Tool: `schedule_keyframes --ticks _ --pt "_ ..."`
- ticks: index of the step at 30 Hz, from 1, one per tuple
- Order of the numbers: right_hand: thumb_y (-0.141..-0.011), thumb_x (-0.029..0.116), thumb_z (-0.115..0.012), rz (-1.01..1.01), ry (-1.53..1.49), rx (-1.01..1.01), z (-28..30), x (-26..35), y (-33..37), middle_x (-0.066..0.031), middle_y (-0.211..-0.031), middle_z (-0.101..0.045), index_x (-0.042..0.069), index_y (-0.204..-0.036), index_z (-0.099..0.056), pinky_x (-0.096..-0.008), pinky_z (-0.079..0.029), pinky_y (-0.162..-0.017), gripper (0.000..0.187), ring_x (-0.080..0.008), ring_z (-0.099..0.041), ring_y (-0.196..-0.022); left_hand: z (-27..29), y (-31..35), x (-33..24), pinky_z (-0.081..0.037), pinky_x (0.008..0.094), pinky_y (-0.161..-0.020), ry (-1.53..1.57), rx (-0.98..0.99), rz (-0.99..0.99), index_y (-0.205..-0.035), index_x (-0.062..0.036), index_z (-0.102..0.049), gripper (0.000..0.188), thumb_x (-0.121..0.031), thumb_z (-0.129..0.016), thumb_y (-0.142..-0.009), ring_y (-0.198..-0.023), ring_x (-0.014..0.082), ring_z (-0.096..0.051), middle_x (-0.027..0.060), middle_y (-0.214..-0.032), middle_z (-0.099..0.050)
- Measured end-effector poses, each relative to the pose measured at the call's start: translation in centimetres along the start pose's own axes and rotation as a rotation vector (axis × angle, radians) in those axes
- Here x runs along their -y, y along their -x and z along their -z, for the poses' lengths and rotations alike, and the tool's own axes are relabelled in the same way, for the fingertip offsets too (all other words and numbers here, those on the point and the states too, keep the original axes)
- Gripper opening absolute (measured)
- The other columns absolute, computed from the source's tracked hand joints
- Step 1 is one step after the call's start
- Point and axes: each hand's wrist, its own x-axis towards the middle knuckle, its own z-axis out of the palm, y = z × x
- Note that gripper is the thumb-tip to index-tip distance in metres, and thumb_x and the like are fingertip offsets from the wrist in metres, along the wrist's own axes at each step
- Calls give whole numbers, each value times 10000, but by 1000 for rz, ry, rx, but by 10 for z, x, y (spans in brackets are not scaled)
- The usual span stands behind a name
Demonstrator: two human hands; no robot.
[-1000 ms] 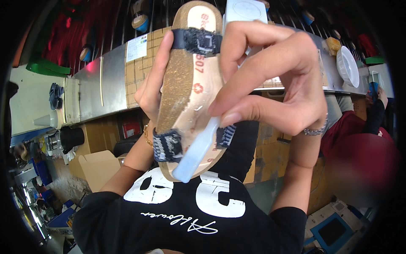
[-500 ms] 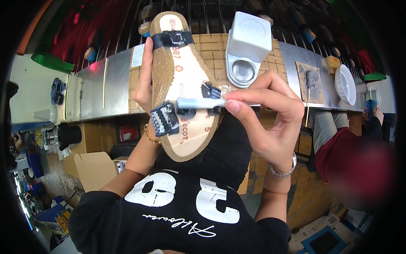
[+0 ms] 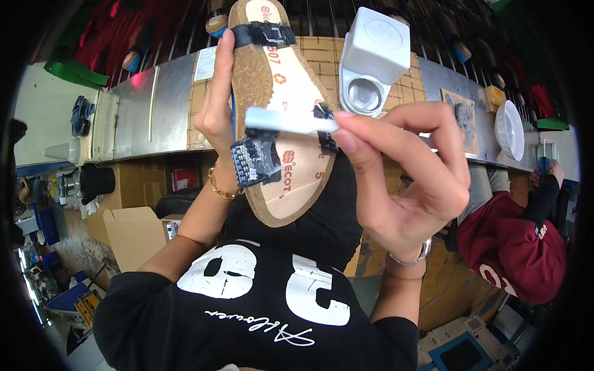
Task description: The person applies a dark adhesive to the straps of a blue and cork sandal using a small brush. They repeatedly dip the brush into a container and spread the glue along the strap edges and buckle areas.
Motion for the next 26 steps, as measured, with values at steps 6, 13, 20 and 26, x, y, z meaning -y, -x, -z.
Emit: schedule_keyframes --ticks 6,13,20,26 --pt "-602 -6 -849 75 -99 21 2 -7 -1 -33 -817 -589 107 -877 -819 -229 -375 -589 298 -116 -530 -680 4 -3 -3 -597 318 -758 -36 -5 -6 -1405 39 -529 773 -138 -853 -725 -985 265 -702 210 -1171 -691" --pt "-506 30 -847 116 -110 77 9 -10 -5 -22 -789 -582 140 -844 -827 -238 -365 -602 355 -122 -524 -689 5 -3 -9 -595 399 -843 89 93 65 -1391 71 -520 788 -127 -850 -703 -1194 410 -612 317 -1297 -597" --pt "-626 67 -802 147 -262 322 22 -18 -12 -90 -866 -593 44 -843 -792 -274 -349 -669 219 -166 -524 -777 7 -1 -6 -571 266 -703 17 72 58 -1424 -11 -538 761 -150 -847 -742 -859 152 -706 143 -1047 -741" --pt "-752 173 -816 -67 -250 202 12 -14 -16 -101 -903 -607 35 -925 -787 -287 -390 -716 224 -174 -545 -817 -1 2 1 -591 346 -869 223 41 229 -1425 -20 -529 814 -143 -871 -696 -1097 343 -688 275 -1266 -637"
